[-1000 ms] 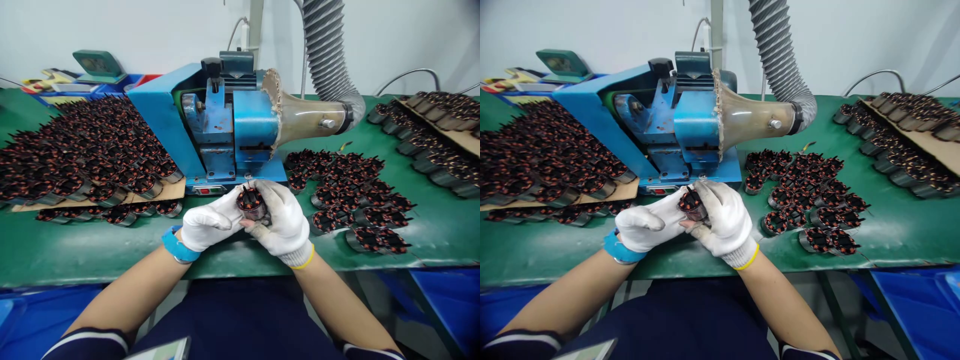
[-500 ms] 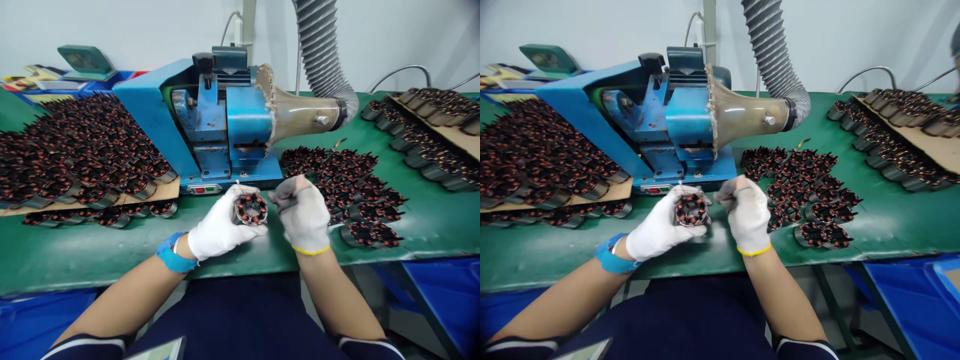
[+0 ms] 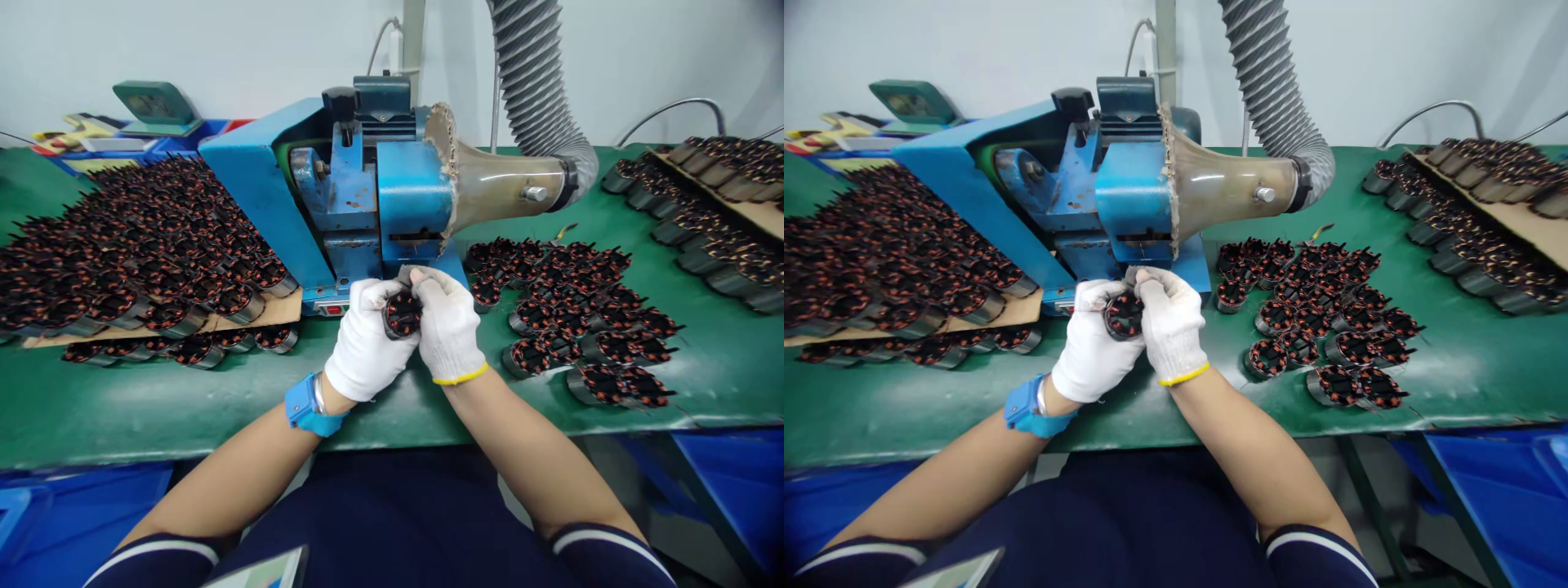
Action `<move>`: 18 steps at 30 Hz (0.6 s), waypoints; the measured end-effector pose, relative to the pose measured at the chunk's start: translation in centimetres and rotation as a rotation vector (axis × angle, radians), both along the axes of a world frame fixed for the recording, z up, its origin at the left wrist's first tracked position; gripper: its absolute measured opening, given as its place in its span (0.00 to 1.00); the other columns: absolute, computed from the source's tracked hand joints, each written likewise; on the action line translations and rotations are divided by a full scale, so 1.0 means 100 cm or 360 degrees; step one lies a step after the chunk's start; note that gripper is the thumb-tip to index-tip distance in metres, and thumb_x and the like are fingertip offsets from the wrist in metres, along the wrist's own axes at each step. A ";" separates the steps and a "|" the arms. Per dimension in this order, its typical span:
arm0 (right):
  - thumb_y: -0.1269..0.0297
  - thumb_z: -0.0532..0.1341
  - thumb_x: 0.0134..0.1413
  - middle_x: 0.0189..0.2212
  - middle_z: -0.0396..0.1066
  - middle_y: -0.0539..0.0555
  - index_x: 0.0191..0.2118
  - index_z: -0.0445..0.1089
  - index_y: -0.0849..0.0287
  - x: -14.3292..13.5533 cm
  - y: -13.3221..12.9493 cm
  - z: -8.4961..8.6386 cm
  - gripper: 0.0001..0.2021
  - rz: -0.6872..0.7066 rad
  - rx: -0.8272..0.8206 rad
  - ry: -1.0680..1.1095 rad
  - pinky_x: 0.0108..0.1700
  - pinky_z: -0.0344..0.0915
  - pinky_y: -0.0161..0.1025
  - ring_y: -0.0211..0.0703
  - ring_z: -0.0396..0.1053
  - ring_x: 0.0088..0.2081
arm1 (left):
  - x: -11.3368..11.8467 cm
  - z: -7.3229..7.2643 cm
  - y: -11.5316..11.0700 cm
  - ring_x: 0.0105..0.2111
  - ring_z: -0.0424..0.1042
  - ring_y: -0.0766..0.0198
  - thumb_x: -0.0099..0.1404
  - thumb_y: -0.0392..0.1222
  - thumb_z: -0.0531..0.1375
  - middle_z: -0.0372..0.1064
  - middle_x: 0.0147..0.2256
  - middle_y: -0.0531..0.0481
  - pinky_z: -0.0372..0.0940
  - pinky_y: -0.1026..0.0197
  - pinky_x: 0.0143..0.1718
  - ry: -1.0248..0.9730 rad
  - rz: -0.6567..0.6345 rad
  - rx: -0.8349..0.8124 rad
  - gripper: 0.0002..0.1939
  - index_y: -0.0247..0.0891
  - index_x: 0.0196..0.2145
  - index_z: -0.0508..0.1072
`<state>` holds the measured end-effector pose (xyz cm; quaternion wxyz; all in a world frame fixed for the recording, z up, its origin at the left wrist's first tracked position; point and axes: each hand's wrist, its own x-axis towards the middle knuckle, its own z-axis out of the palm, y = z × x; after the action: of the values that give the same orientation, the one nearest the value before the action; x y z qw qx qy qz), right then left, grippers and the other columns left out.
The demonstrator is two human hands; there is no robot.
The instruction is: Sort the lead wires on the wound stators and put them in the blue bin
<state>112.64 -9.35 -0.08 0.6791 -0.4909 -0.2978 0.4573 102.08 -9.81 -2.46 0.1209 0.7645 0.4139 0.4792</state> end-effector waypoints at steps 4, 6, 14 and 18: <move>0.65 0.60 0.46 0.25 0.74 0.49 0.28 0.70 0.60 -0.001 0.024 0.001 0.05 -0.0074 0.0080 -0.0070 0.39 0.71 0.37 0.37 0.71 0.30 | 0.005 0.004 0.011 0.42 0.70 0.60 0.55 0.38 0.65 0.61 0.46 0.45 0.67 0.56 0.45 -0.0008 0.0090 -0.0037 0.25 0.40 0.48 0.62; 0.66 0.59 0.48 0.26 0.73 0.49 0.28 0.70 0.61 -0.002 0.030 0.001 0.05 -0.0081 0.0116 -0.0139 0.40 0.71 0.38 0.37 0.71 0.31 | 0.007 0.005 0.017 0.42 0.70 0.60 0.56 0.39 0.65 0.61 0.45 0.45 0.67 0.56 0.46 -0.0038 0.0120 -0.0043 0.23 0.40 0.48 0.62; 0.68 0.59 0.51 0.27 0.73 0.49 0.29 0.71 0.61 -0.004 0.038 -0.001 0.04 -0.0120 0.0149 -0.0145 0.42 0.70 0.39 0.36 0.71 0.31 | 0.009 0.003 0.026 0.43 0.69 0.59 0.57 0.38 0.64 0.60 0.45 0.45 0.66 0.55 0.47 -0.0078 0.0072 -0.0020 0.22 0.41 0.48 0.61; 0.67 0.59 0.51 0.27 0.74 0.49 0.30 0.71 0.61 -0.006 0.028 -0.001 0.04 -0.0143 0.0176 -0.0103 0.40 0.71 0.37 0.36 0.71 0.31 | 0.004 0.002 0.022 0.43 0.69 0.61 0.56 0.36 0.64 0.60 0.45 0.46 0.66 0.56 0.47 -0.0054 0.0035 0.0045 0.23 0.41 0.48 0.61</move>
<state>112.04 -6.59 -0.23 0.7150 -0.4800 -0.3223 0.3931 102.48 -7.60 -2.23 0.1117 0.7533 0.4133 0.4992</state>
